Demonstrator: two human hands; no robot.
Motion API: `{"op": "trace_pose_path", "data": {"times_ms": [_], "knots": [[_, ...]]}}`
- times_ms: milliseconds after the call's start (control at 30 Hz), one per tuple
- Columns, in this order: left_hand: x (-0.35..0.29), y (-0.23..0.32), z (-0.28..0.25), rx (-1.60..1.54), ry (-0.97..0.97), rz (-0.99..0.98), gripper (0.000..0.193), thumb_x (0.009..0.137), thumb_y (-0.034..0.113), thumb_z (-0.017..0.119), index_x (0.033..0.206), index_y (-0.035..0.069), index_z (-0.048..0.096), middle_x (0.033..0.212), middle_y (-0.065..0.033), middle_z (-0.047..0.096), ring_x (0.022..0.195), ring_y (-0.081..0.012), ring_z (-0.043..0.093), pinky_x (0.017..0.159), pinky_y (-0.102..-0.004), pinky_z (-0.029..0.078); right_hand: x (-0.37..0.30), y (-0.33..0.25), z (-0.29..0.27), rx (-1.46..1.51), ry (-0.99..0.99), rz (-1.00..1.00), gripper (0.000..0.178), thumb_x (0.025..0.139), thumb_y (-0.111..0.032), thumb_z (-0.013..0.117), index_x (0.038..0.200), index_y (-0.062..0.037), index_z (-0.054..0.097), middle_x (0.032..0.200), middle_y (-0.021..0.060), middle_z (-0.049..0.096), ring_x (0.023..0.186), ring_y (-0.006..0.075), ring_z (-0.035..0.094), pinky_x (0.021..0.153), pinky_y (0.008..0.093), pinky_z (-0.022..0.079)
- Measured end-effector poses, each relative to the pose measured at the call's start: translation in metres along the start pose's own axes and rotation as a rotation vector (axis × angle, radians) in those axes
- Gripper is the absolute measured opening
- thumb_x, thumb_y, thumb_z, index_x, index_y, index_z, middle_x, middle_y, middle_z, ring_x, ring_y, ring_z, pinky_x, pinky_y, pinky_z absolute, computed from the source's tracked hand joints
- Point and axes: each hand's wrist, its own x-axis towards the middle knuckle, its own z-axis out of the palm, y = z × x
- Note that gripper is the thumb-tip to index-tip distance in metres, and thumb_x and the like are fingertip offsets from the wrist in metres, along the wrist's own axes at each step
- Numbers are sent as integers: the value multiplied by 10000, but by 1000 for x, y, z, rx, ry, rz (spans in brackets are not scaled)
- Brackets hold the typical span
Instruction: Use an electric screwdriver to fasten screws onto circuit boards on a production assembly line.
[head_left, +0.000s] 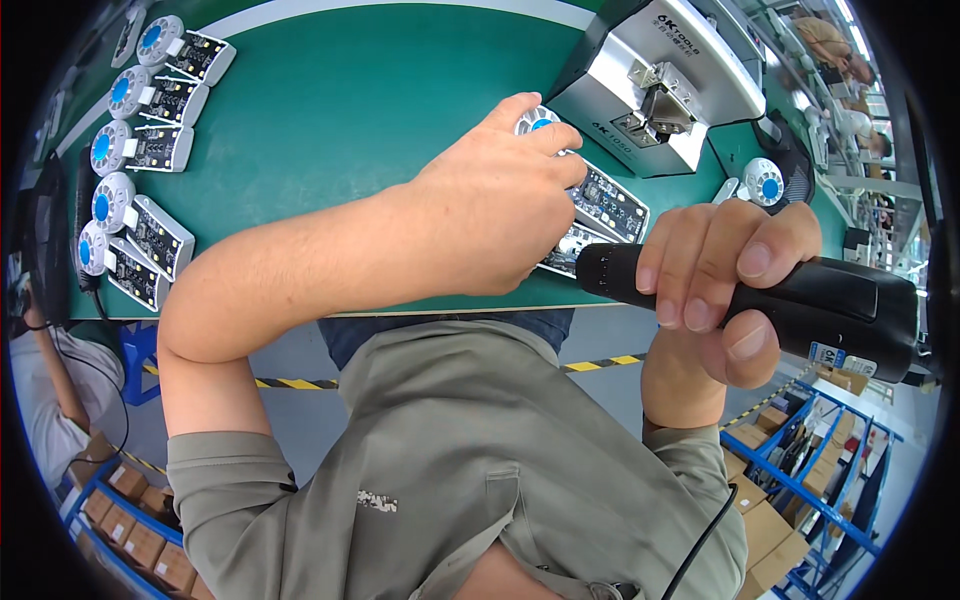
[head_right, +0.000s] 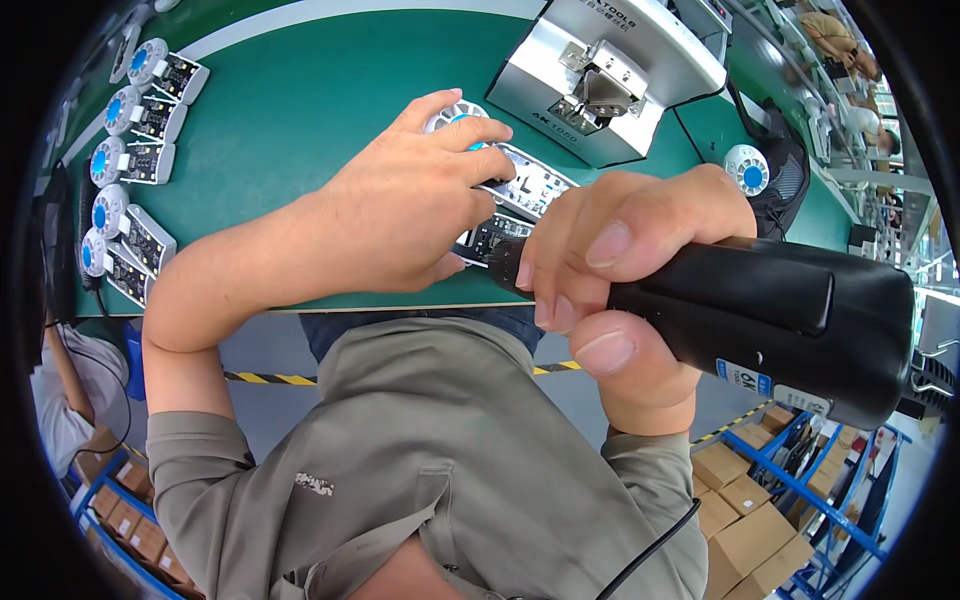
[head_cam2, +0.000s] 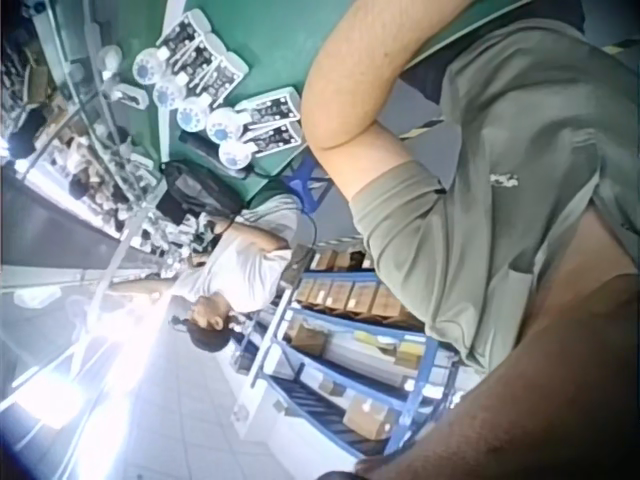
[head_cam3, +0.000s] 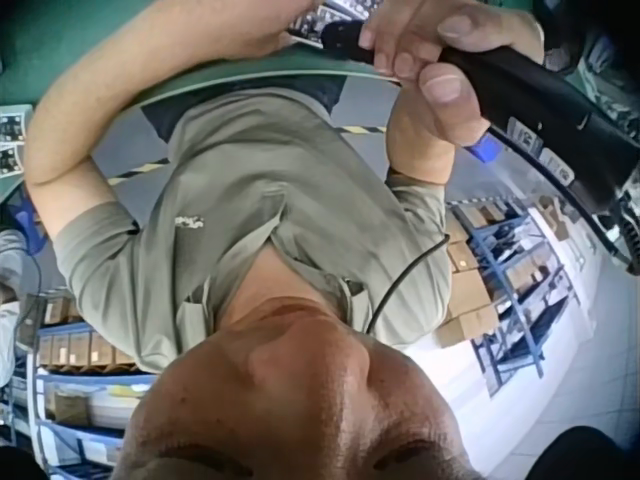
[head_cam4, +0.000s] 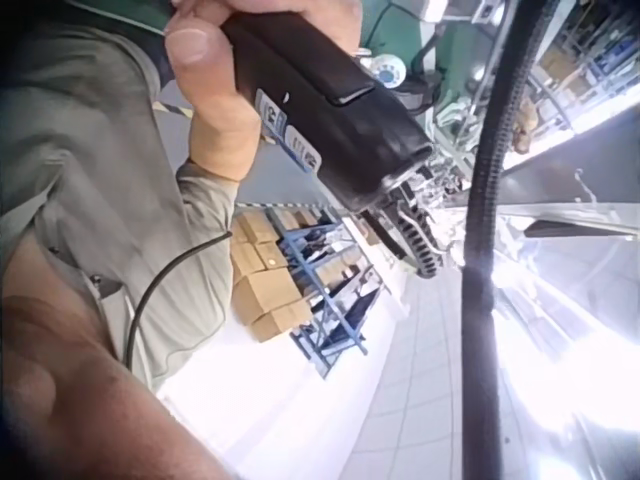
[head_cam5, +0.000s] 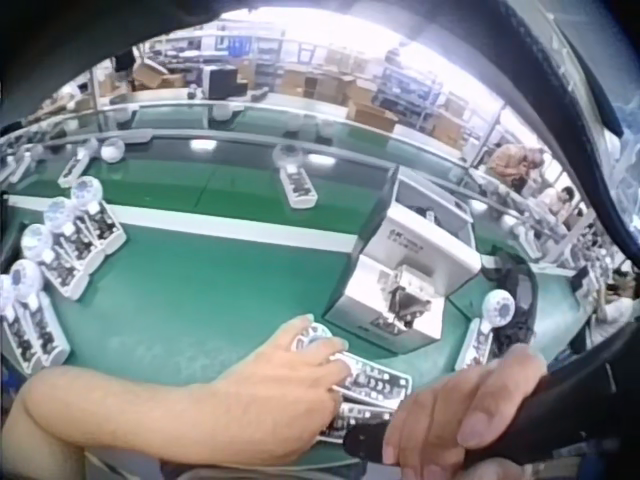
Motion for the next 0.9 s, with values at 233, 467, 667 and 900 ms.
{"op": "trace_pose_path", "data": {"times_ms": [233,467,667,900], "knots": [[-4,0,5,71,114,53,97,708,125,676,767,80,738,895,-106,642,991,-276,533,1035,-550,336,1,2,5,-9,-103,12,317,819,-134,721,1032,-117,487,698,5,594,595,132,606,644,288,518],[-3,4,5,60,22,14,205,678,206,751,802,51,700,1097,-95,581,1245,-301,442,1085,-565,286,3,-1,7,-38,-170,34,323,800,-112,743,1004,-117,493,684,6,594,592,134,615,639,294,524],[-6,4,4,77,21,11,247,686,234,747,843,48,702,1126,-110,573,1251,-306,435,1088,-570,277,-5,-25,-28,111,9,-54,231,881,-174,628,1068,-94,518,742,2,570,645,126,583,676,302,494],[13,4,-8,191,-67,93,391,656,304,774,948,52,715,1185,-191,553,1240,-356,430,1111,-588,229,-51,-25,-83,-182,367,-132,216,930,-152,516,1126,-60,526,765,30,505,643,135,479,680,302,428]]}}
